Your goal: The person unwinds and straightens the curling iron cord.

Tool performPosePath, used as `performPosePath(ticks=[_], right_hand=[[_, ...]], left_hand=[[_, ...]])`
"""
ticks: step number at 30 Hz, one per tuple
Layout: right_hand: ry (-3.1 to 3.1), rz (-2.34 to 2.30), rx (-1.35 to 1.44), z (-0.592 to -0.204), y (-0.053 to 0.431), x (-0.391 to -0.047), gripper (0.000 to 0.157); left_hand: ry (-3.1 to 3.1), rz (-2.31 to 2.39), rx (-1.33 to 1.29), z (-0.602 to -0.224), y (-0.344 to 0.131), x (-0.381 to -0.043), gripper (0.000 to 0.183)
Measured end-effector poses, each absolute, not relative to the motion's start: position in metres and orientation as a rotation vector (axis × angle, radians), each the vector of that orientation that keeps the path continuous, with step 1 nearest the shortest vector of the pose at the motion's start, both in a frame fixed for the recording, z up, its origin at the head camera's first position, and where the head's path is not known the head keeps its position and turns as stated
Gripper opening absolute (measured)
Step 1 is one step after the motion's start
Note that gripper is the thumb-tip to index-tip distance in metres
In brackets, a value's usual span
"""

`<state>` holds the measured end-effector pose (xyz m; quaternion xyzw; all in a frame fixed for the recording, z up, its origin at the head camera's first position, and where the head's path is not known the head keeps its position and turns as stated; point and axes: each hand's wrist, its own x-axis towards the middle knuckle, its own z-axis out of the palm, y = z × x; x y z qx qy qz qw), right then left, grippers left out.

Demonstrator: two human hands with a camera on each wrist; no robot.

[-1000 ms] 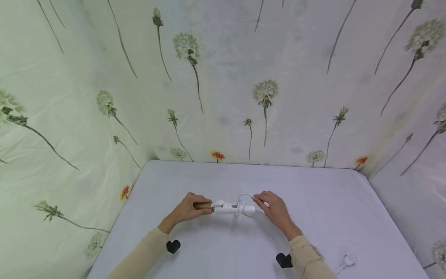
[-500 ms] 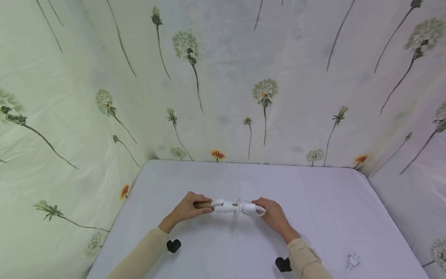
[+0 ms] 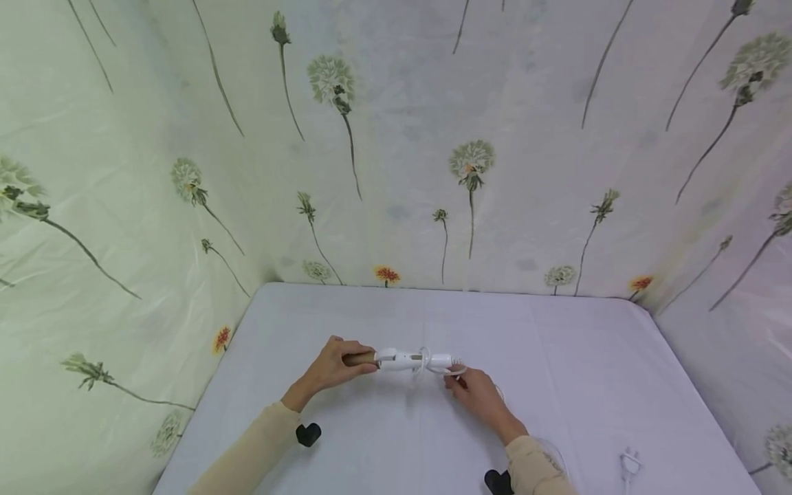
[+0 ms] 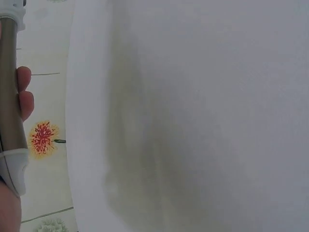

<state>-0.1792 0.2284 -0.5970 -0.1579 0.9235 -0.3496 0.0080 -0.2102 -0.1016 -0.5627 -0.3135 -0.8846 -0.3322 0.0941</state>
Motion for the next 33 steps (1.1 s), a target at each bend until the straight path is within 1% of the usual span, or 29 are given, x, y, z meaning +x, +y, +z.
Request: performPosePath(ticks=[3, 5, 7, 9, 20, 23, 28, 33], right_hand=[[2.828, -1.125, -0.561, -0.598, 0.227, -0.175, 0.012], [2.804, -1.132, -0.584, -0.599, 0.227, -0.173, 0.017], [2.789, -1.13, -0.576, -0.599, 0.226, -0.171, 0.025], [2.775, -1.145, -0.558, -0.6, 0.225, -0.17, 0.029], [2.643, -1.268, -0.778, -0.601, 0.222, -0.162, 0.041], [2.639, -1.241, -0.784, -0.602, 0.221, -0.159, 0.045], [2.719, -1.171, -0.72, -0.6, 0.218, -0.153, 0.039], [2.732, -1.231, -0.726, -0.6, 0.217, -0.148, 0.035]], left_hand=[[-2.632, -0.958, -0.921, -0.564, -0.101, -0.21, 0.036], [-2.628, -0.942, -0.925, -0.565, -0.101, -0.211, 0.036], [-2.624, -0.932, -0.929, -0.565, -0.1, -0.211, 0.035], [-2.637, -0.922, -0.921, -0.565, -0.099, -0.212, 0.036], [-2.662, -0.941, -0.875, -0.568, -0.097, -0.212, 0.039], [-2.662, -0.93, -0.866, -0.569, -0.097, -0.212, 0.039], [-2.669, -0.906, -0.855, -0.569, -0.096, -0.212, 0.04], [-2.667, -0.891, -0.846, -0.57, -0.095, -0.211, 0.041]])
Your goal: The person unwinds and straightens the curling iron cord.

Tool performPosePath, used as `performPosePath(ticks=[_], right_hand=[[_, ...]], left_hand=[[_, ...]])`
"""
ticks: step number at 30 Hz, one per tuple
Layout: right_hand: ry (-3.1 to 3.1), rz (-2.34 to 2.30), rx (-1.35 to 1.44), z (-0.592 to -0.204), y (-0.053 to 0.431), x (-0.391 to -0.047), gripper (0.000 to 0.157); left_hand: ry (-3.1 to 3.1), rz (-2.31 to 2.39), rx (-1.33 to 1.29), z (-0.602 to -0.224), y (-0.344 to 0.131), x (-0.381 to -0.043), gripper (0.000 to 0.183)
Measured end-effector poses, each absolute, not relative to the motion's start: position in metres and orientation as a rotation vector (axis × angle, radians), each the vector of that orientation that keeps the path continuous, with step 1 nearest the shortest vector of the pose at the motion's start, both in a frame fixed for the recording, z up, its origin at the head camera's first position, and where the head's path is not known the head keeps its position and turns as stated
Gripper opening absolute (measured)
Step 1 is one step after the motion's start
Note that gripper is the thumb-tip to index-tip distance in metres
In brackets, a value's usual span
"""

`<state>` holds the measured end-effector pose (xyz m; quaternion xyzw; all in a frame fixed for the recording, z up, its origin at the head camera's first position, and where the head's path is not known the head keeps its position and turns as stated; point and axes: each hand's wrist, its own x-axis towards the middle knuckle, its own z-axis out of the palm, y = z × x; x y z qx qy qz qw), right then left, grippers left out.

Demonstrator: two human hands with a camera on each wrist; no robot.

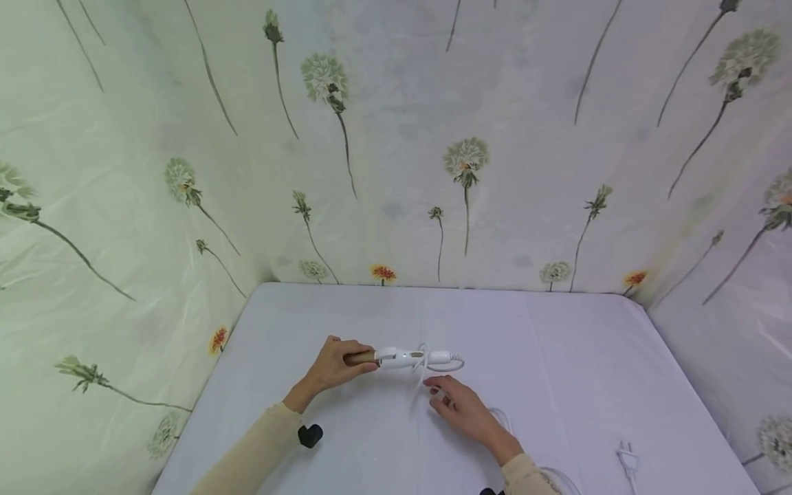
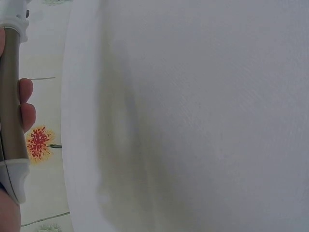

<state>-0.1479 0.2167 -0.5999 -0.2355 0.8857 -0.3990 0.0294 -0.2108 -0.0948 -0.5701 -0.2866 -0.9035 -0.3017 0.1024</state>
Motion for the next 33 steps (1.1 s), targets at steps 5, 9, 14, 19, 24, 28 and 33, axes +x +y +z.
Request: performPosePath(ticks=[5, 9, 14, 19, 24, 28, 33], right_hand=[[2.87, -1.301, -0.82, -0.603, 0.216, -0.148, 0.03], [3.005, -1.324, -0.927, -0.602, 0.216, -0.148, 0.026], [3.048, -1.371, -1.016, -0.595, 0.217, -0.147, 0.024], [3.064, -1.455, -1.116, -0.58, 0.217, -0.148, 0.028], [3.143, -1.484, -1.155, -0.568, 0.217, -0.154, 0.03], [3.177, -1.537, -1.157, -0.565, 0.217, -0.157, 0.033], [3.169, -1.612, -1.199, -0.563, 0.219, -0.158, 0.033]], left_hand=[[-2.655, -0.9, -0.836, -0.572, -0.095, -0.211, 0.039], [-2.66, -0.919, -0.82, -0.573, -0.095, -0.212, 0.039], [-2.66, -0.923, -0.824, -0.574, -0.095, -0.211, 0.039], [-2.617, -0.897, -0.855, -0.574, -0.095, -0.211, 0.036], [-2.608, -0.879, -0.838, -0.57, -0.094, -0.214, 0.036], [-2.648, -0.883, -0.829, -0.569, -0.094, -0.211, 0.037], [-2.678, -0.853, -0.849, -0.573, -0.093, -0.208, 0.038]])
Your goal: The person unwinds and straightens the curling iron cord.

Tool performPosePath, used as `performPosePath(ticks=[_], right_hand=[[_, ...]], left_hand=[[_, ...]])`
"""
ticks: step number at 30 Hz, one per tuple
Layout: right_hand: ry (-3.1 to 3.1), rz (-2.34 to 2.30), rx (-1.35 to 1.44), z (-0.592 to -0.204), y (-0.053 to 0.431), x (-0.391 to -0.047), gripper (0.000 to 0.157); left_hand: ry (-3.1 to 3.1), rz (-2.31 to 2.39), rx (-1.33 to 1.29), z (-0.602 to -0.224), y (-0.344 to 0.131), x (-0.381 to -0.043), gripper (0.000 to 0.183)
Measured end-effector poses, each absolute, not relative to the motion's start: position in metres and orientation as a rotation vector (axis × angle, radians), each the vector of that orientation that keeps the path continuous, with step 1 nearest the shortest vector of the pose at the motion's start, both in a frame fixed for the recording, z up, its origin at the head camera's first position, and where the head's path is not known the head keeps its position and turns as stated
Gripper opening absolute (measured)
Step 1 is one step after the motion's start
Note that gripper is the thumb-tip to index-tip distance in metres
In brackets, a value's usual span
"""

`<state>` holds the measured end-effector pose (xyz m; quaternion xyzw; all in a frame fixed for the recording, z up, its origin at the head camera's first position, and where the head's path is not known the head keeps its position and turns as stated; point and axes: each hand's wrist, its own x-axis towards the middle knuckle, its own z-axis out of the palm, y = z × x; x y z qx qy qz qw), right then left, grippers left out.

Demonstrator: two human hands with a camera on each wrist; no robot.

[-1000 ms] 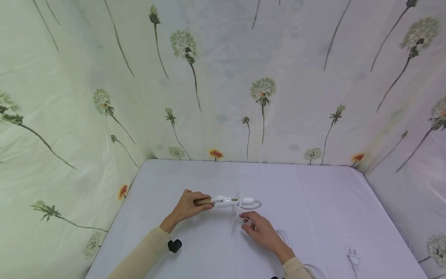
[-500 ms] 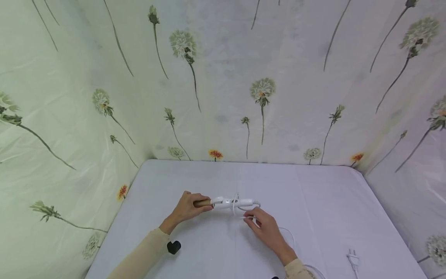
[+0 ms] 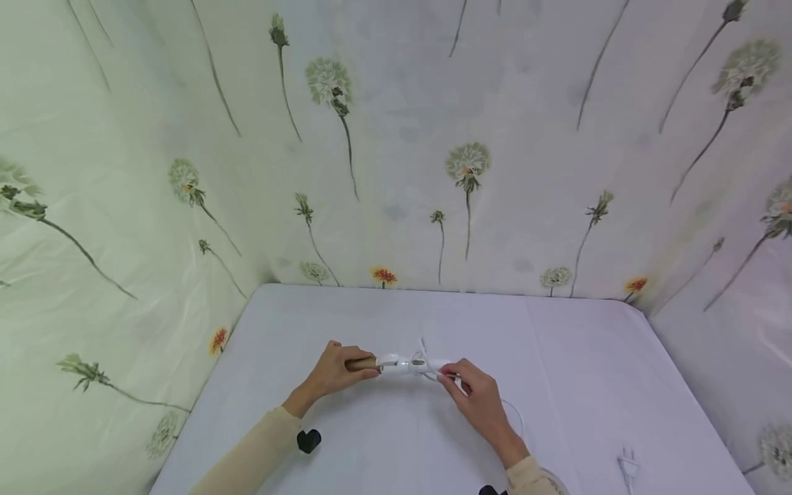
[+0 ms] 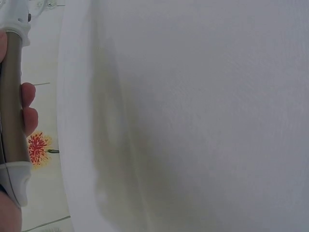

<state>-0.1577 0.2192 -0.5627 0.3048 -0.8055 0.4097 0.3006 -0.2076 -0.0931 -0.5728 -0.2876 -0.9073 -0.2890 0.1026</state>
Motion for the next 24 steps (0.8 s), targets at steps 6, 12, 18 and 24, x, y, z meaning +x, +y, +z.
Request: performPosePath(ticks=[6, 12, 18, 24], right_hand=[[-2.136, 1.021, 0.779, -0.553, 0.225, -0.167, 0.035], [-2.158, 0.968, 0.766, -0.543, 0.232, -0.177, 0.033], [-2.186, 0.935, 0.76, -0.54, 0.232, -0.182, 0.029], [-2.259, 0.955, 0.675, -0.539, 0.235, -0.191, 0.022]], left_hand=[[-2.669, -0.854, -0.865, -0.572, -0.092, -0.207, 0.039], [-2.692, -0.89, -0.861, -0.573, -0.093, -0.203, 0.035], [-2.698, -0.915, -0.877, -0.575, -0.092, -0.201, 0.037], [-2.656, -0.898, -0.931, -0.573, -0.093, -0.201, 0.037]])
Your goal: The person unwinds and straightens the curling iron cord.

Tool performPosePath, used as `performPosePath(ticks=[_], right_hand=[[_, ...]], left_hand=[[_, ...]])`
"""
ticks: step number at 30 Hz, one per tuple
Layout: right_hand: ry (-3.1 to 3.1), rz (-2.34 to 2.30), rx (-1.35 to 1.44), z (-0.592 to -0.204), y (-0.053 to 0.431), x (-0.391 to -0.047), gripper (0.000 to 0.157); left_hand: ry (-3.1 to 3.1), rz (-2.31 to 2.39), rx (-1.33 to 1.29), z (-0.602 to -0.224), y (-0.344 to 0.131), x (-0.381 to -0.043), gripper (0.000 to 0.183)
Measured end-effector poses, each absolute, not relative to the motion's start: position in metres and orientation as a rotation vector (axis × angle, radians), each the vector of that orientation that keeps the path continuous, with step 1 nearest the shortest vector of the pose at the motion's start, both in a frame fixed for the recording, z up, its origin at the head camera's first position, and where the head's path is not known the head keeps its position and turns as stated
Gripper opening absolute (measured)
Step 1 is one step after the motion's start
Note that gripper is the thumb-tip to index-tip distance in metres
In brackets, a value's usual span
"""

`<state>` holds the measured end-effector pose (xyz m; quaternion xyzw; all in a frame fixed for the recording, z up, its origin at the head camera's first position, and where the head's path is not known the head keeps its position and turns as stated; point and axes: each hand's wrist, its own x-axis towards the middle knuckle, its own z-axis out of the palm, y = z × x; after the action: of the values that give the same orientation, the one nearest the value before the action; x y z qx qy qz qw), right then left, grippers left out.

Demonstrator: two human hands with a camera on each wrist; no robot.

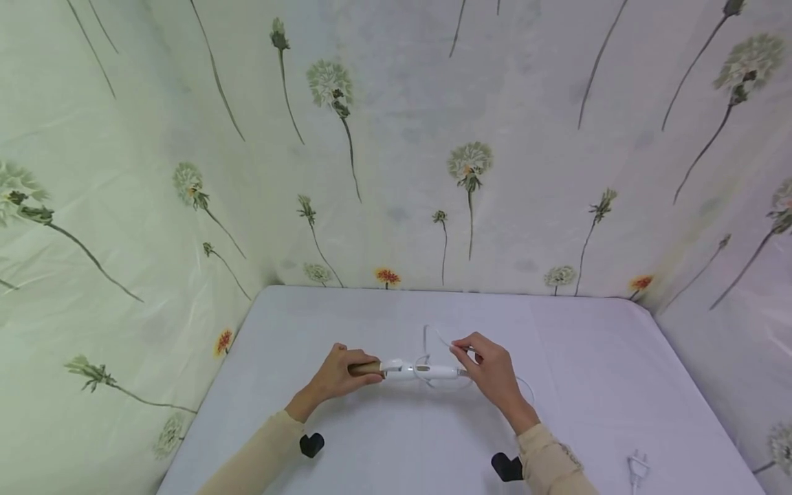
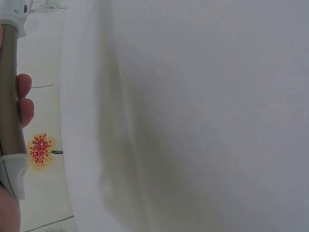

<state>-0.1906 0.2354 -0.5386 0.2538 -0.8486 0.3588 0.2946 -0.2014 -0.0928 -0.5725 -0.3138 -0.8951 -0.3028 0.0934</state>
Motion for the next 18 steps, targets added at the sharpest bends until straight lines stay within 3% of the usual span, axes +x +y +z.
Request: performPosePath(ticks=[18], right_hand=[[-2.531, 0.95, 0.404, -0.559, 0.241, -0.204, 0.007]], left_hand=[[-2.557, -1.059, -0.996, -0.568, -0.096, -0.206, 0.035]])
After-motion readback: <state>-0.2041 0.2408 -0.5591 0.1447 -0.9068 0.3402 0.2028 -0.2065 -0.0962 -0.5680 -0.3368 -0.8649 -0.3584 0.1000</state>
